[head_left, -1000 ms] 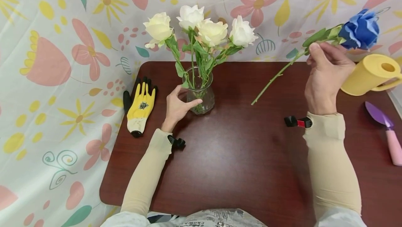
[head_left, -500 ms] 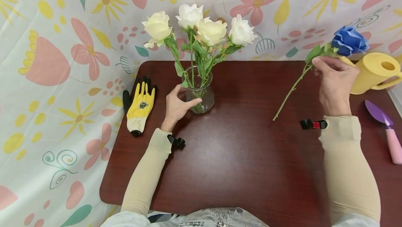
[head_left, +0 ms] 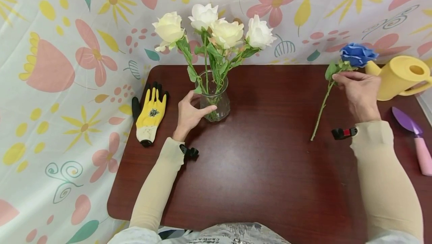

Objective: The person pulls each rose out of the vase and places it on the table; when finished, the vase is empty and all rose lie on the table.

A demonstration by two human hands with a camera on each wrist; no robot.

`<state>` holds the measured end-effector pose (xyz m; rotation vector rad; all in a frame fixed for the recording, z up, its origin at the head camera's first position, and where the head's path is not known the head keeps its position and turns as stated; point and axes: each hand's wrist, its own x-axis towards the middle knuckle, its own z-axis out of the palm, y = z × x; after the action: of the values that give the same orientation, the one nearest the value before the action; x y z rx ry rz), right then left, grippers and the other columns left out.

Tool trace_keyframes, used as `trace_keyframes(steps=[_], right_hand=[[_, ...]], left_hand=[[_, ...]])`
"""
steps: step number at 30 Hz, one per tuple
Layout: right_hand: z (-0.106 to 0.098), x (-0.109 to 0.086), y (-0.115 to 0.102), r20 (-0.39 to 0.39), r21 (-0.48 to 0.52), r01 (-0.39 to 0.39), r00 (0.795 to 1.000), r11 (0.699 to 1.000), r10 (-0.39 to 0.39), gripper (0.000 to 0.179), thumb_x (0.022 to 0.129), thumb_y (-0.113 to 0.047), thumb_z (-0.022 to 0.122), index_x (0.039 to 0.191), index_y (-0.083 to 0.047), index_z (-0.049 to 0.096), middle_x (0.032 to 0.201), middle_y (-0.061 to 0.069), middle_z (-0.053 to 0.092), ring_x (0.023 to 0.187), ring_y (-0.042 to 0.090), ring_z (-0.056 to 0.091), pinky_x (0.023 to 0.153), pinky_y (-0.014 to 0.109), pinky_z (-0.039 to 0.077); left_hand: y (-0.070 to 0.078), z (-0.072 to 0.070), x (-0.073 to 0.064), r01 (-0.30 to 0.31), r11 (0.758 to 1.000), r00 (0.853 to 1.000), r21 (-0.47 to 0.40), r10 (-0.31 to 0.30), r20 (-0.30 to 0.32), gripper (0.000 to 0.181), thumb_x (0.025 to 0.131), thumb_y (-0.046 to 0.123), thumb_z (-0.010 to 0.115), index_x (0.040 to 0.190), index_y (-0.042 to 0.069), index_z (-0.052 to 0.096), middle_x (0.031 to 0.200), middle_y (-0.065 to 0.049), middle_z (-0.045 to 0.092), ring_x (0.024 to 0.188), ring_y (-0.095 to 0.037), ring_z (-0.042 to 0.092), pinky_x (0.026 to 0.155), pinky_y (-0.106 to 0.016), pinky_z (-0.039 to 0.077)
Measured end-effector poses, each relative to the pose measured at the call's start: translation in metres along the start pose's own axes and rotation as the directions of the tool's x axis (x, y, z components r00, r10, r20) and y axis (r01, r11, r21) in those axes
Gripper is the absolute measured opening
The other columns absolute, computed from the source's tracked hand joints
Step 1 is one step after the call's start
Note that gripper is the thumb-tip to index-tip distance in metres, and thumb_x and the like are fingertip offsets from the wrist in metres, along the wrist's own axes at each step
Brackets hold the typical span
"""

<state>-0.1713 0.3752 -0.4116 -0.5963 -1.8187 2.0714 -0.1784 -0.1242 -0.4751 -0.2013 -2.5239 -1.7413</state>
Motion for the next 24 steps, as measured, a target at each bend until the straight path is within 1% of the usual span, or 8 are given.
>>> trace_keyframes(steps=[5, 8, 11, 15, 17, 20, 22, 24], right_hand=[[-0.01, 0.01, 0.005, 0.033, -0.126, -0.049, 0.998, 0.991, 0.054, 0.017, 0.087, 0.002, 0.087, 0.081, -0.014, 0.088, 0.065, -0.01, 0.077, 0.055, 0.001, 0.066, 0.055, 0.012, 0.055], [-0.015, 0.017, 0.007, 0.043, -0.228, -0.077, 0.995, 0.971, 0.089, 0.017, 0.089, -0.004, 0.088, 0.08, -0.019, 0.088, 0.066, -0.014, 0.076, 0.057, 0.0, 0.065, 0.055, 0.011, 0.054], [-0.021, 0.022, 0.011, 0.062, -0.385, -0.09, 0.991, 0.919, 0.123, 0.019, 0.093, -0.014, 0.087, 0.08, -0.028, 0.087, 0.068, -0.022, 0.074, 0.062, -0.002, 0.066, 0.057, 0.012, 0.053], [-0.029, 0.027, 0.018, 0.09, -0.567, -0.081, 0.983, 0.82, 0.159, 0.024, 0.098, -0.029, 0.083, 0.079, -0.043, 0.083, 0.071, -0.032, 0.069, 0.07, -0.005, 0.065, 0.06, 0.012, 0.052], [-0.032, 0.029, 0.021, 0.1, -0.606, -0.076, 0.98, 0.792, 0.171, 0.025, 0.099, -0.032, 0.082, 0.078, -0.046, 0.081, 0.072, -0.033, 0.068, 0.072, -0.006, 0.064, 0.062, 0.012, 0.053], [-0.035, 0.031, 0.025, 0.115, -0.636, -0.063, 0.978, 0.769, 0.175, 0.027, 0.099, -0.034, 0.081, 0.077, -0.048, 0.079, 0.072, -0.033, 0.067, 0.074, -0.006, 0.062, 0.062, 0.013, 0.053], [-0.037, 0.032, 0.028, 0.119, -0.636, -0.062, 0.977, 0.769, 0.178, 0.026, 0.099, -0.034, 0.081, 0.077, -0.048, 0.08, 0.072, -0.033, 0.067, 0.074, -0.006, 0.063, 0.063, 0.013, 0.054], [-0.038, 0.034, 0.031, 0.124, -0.626, -0.064, 0.976, 0.777, 0.181, 0.025, 0.099, -0.034, 0.081, 0.078, -0.047, 0.081, 0.071, -0.033, 0.068, 0.073, -0.006, 0.064, 0.063, 0.013, 0.055]], left_hand=[[0.0, 0.0, 0.0, -0.006, 1.0, 1.0, -0.009, 0.006, -0.001, 0.063, 0.082, 0.031, 0.098, 0.134, 0.01, 0.069, 0.135, -0.017, 0.071, 0.132, -0.036, 0.07, 0.115, -0.054, 0.058], [-0.001, 0.0, 0.0, -0.008, 1.0, 1.0, -0.014, 0.008, -0.003, 0.064, 0.082, 0.03, 0.098, 0.135, 0.011, 0.069, 0.136, -0.016, 0.071, 0.132, -0.035, 0.07, 0.115, -0.052, 0.058], [-0.003, 0.0, 0.001, -0.008, 1.0, 1.0, -0.013, 0.008, -0.006, 0.064, 0.081, 0.03, 0.099, 0.135, 0.012, 0.069, 0.136, -0.015, 0.072, 0.132, -0.034, 0.07, 0.116, -0.051, 0.058], [-0.003, 0.001, 0.001, -0.011, 1.0, 1.0, -0.004, 0.011, -0.007, 0.062, 0.082, 0.031, 0.098, 0.133, 0.012, 0.07, 0.135, -0.015, 0.072, 0.131, -0.034, 0.07, 0.115, -0.052, 0.059], [-0.002, 0.001, 0.0, -0.013, 1.0, 1.0, -0.002, 0.013, -0.007, 0.061, 0.082, 0.032, 0.098, 0.132, 0.011, 0.07, 0.134, -0.016, 0.072, 0.131, -0.034, 0.07, 0.115, -0.052, 0.059], [-0.002, 0.001, 0.001, -0.015, 1.0, 1.0, -0.001, 0.015, -0.009, 0.061, 0.082, 0.032, 0.097, 0.132, 0.011, 0.07, 0.134, -0.015, 0.072, 0.131, -0.034, 0.07, 0.115, -0.052, 0.059], [-0.002, 0.001, 0.001, -0.014, 1.0, 1.0, -0.001, 0.014, -0.01, 0.06, 0.082, 0.033, 0.097, 0.131, 0.012, 0.07, 0.134, -0.015, 0.072, 0.131, -0.033, 0.07, 0.115, -0.052, 0.058], [-0.003, 0.001, 0.001, -0.01, 1.0, 1.0, -0.001, 0.01, -0.009, 0.059, 0.082, 0.033, 0.097, 0.131, 0.013, 0.07, 0.134, -0.014, 0.072, 0.132, -0.033, 0.07, 0.116, -0.052, 0.058]])
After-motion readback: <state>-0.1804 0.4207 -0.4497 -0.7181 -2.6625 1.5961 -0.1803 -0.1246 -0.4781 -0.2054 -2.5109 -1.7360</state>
